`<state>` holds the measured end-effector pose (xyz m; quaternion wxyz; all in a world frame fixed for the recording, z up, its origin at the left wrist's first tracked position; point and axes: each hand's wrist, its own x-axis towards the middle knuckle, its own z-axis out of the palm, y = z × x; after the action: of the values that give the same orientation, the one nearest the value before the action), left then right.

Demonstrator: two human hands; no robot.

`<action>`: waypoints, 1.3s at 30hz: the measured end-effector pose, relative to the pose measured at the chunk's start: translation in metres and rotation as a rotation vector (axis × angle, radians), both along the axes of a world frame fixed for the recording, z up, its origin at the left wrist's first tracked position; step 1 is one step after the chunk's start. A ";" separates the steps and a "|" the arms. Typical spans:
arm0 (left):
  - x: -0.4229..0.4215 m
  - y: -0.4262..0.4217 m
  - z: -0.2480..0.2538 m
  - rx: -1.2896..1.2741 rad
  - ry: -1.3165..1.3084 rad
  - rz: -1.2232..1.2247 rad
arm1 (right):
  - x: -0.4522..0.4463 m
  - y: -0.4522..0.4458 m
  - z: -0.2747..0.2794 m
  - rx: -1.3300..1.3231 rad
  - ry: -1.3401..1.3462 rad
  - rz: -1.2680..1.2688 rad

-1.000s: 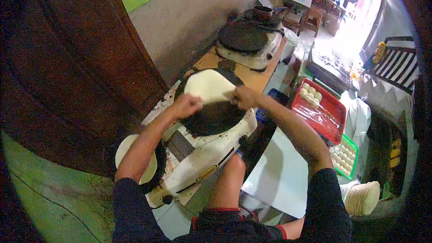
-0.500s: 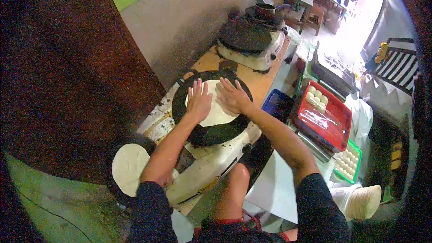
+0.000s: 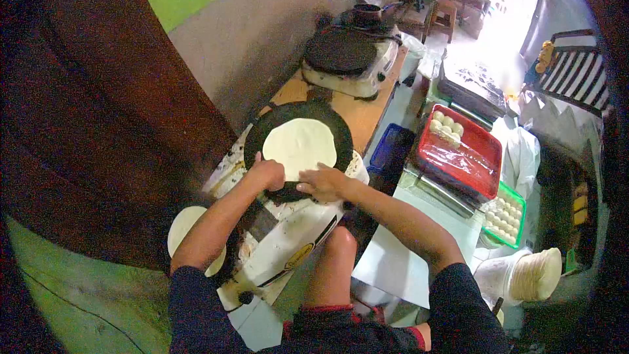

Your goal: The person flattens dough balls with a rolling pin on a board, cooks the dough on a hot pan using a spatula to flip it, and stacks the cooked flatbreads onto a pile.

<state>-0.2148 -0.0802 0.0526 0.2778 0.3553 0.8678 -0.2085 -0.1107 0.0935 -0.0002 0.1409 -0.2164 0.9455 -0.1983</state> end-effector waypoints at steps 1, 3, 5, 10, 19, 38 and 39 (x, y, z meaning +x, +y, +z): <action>0.000 0.004 0.010 0.056 0.035 0.017 | -0.002 0.009 0.005 0.045 0.019 -0.055; 0.006 0.005 0.026 0.157 0.079 0.053 | 0.000 0.030 0.005 0.124 0.031 -0.165; 0.003 0.018 0.021 0.271 0.115 0.030 | 0.004 0.041 -0.022 0.116 0.453 -0.215; 0.080 0.113 0.017 0.971 -0.144 0.155 | 0.043 0.108 0.008 0.137 0.659 -0.533; 0.164 0.312 -0.123 1.163 -0.548 0.616 | 0.371 0.385 -0.056 -0.385 0.457 -2.091; 0.209 0.262 -0.142 0.746 -0.085 0.238 | 0.250 0.395 -0.023 -0.174 0.497 -1.392; 0.211 0.265 -0.137 0.728 -0.031 0.131 | 0.220 0.404 -0.032 -0.286 0.273 -1.430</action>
<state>-0.0036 0.1843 -0.0840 0.1593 0.3775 0.9018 0.1375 0.1093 0.4976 -0.0323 -0.1709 0.4130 0.8297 -0.3345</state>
